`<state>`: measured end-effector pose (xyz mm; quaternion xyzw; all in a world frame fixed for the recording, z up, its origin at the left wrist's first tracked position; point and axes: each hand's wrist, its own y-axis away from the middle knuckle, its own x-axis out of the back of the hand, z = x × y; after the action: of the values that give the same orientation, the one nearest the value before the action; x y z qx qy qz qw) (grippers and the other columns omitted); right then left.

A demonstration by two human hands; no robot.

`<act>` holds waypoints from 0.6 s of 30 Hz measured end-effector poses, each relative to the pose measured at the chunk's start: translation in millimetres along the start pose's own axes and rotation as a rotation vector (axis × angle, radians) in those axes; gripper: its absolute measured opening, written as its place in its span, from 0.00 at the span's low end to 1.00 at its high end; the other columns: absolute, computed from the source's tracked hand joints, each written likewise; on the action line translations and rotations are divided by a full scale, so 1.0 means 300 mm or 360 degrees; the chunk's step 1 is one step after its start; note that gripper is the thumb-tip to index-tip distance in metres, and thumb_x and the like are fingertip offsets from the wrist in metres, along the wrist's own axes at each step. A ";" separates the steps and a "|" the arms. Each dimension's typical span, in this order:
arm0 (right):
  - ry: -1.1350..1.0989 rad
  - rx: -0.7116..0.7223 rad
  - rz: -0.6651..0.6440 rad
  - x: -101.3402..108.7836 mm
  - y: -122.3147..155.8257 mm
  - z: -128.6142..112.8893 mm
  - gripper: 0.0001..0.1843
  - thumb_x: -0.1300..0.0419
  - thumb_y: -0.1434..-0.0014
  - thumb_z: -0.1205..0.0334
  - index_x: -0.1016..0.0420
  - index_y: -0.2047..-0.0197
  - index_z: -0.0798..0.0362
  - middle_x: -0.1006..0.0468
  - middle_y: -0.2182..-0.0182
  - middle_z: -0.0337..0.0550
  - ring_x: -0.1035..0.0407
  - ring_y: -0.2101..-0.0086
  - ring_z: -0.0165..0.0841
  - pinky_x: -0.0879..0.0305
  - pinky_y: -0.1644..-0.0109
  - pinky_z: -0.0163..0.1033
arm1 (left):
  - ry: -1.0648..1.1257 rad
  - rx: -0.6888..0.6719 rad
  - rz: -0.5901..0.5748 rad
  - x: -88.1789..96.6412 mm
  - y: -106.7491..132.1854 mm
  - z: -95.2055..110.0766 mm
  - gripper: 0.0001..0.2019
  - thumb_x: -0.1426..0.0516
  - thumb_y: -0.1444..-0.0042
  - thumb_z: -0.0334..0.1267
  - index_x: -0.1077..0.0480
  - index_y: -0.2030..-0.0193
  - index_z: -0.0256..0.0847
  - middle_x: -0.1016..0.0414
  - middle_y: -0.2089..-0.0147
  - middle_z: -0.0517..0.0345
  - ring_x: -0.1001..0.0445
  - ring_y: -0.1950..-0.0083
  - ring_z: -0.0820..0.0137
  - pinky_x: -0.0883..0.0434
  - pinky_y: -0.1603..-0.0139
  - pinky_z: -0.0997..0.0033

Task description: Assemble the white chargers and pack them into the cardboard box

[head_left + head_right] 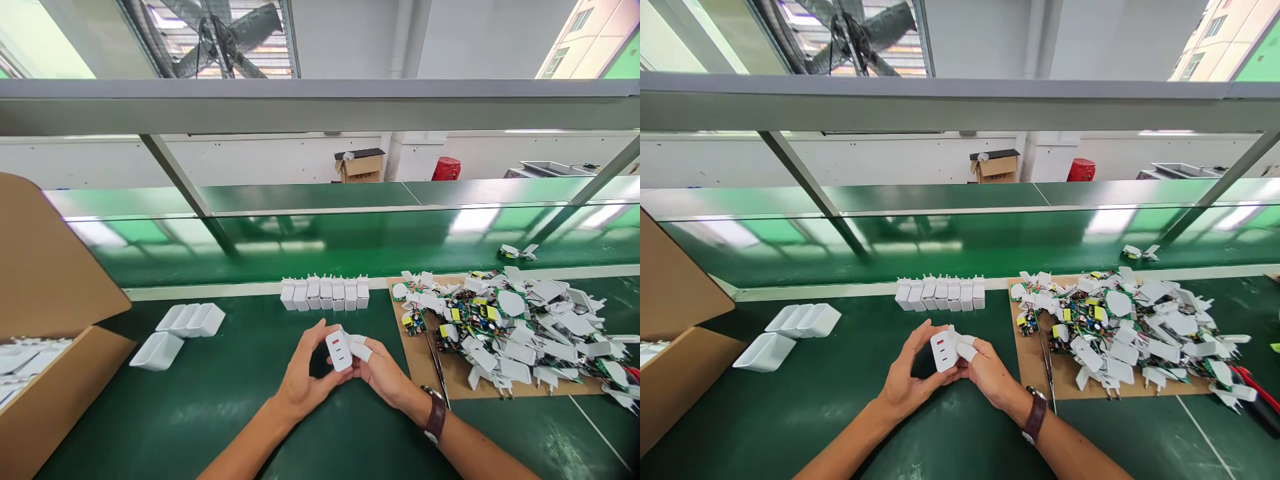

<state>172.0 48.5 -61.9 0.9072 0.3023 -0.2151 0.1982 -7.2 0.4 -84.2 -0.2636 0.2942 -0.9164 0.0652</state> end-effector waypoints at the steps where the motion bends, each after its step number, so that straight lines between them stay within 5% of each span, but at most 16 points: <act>1: -0.0010 -0.0007 -0.0008 -0.002 0.002 -0.002 0.30 0.30 0.47 0.38 0.20 0.53 0.56 0.18 0.67 0.47 0.24 0.66 0.38 0.28 0.54 0.50 | -0.0005 -0.0016 0.0004 0.000 -0.002 0.002 0.41 0.34 0.39 0.40 0.50 0.24 0.49 0.23 0.39 0.45 0.21 0.41 0.56 0.23 0.40 0.52; 12: 0.0080 0.0021 -0.0042 0.007 -0.002 -0.001 0.27 0.34 0.42 0.40 0.22 0.50 0.54 0.17 0.60 0.50 0.22 0.59 0.44 0.27 0.52 0.52 | -0.0098 -0.0053 -0.0042 0.011 -0.010 0.014 0.41 0.34 0.39 0.41 0.50 0.25 0.48 0.24 0.39 0.44 0.22 0.41 0.55 0.25 0.39 0.49; 18: 0.1074 0.0621 0.0347 -0.001 0.025 0.007 0.17 0.37 0.38 0.56 0.26 0.46 0.47 0.22 0.54 0.45 0.26 0.55 0.38 0.29 0.47 0.48 | -0.0251 0.0214 -0.0139 0.015 -0.001 -0.004 0.42 0.37 0.39 0.37 0.55 0.23 0.50 0.28 0.37 0.43 0.27 0.38 0.50 0.27 0.39 0.43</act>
<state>176.0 41.9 -61.8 0.9743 0.2058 0.0638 -0.0665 -11.6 -0.1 -82.9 -0.3424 0.2143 -0.9124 0.0655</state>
